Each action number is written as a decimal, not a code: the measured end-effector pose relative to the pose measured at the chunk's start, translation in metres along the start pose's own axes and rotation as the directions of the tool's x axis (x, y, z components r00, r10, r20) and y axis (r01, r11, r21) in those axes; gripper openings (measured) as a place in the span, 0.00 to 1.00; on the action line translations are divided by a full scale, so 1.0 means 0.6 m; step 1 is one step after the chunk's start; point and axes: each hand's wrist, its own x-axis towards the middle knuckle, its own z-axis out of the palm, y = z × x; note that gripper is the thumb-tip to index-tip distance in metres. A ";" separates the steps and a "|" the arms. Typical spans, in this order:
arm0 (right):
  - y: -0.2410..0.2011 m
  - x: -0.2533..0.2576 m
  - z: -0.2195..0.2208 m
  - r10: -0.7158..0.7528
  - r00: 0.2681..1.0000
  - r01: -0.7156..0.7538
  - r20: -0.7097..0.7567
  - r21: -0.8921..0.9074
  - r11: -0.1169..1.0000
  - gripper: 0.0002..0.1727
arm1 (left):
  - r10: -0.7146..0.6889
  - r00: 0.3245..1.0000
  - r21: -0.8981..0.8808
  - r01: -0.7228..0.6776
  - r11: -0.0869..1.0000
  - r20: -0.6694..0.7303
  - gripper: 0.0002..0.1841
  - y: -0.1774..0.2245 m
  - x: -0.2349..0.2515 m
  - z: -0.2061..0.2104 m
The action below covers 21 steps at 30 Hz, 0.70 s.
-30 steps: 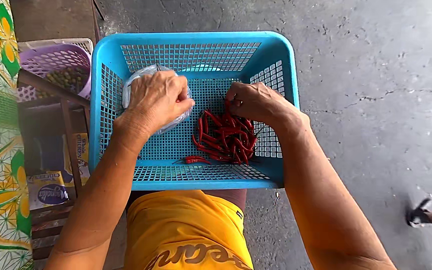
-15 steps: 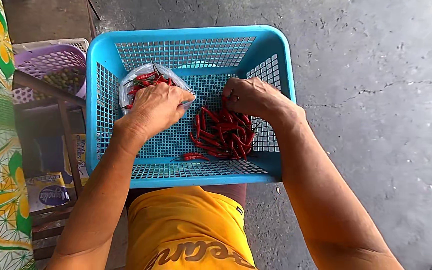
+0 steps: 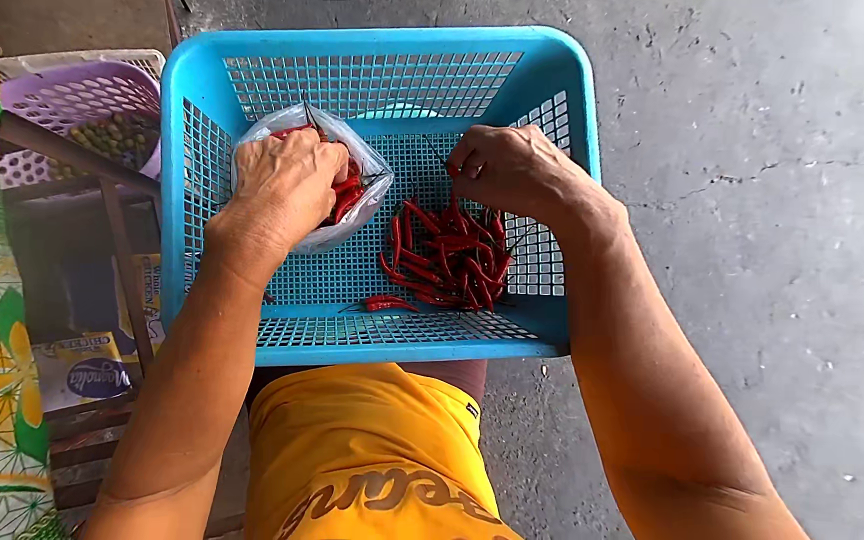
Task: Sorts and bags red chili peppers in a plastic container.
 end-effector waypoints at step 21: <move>0.003 0.003 0.005 0.049 0.996 -0.045 0.074 -0.059 0.997 0.13 | 0.423 0.844 0.149 -0.490 0.859 0.331 0.10 0.119 -0.041 0.058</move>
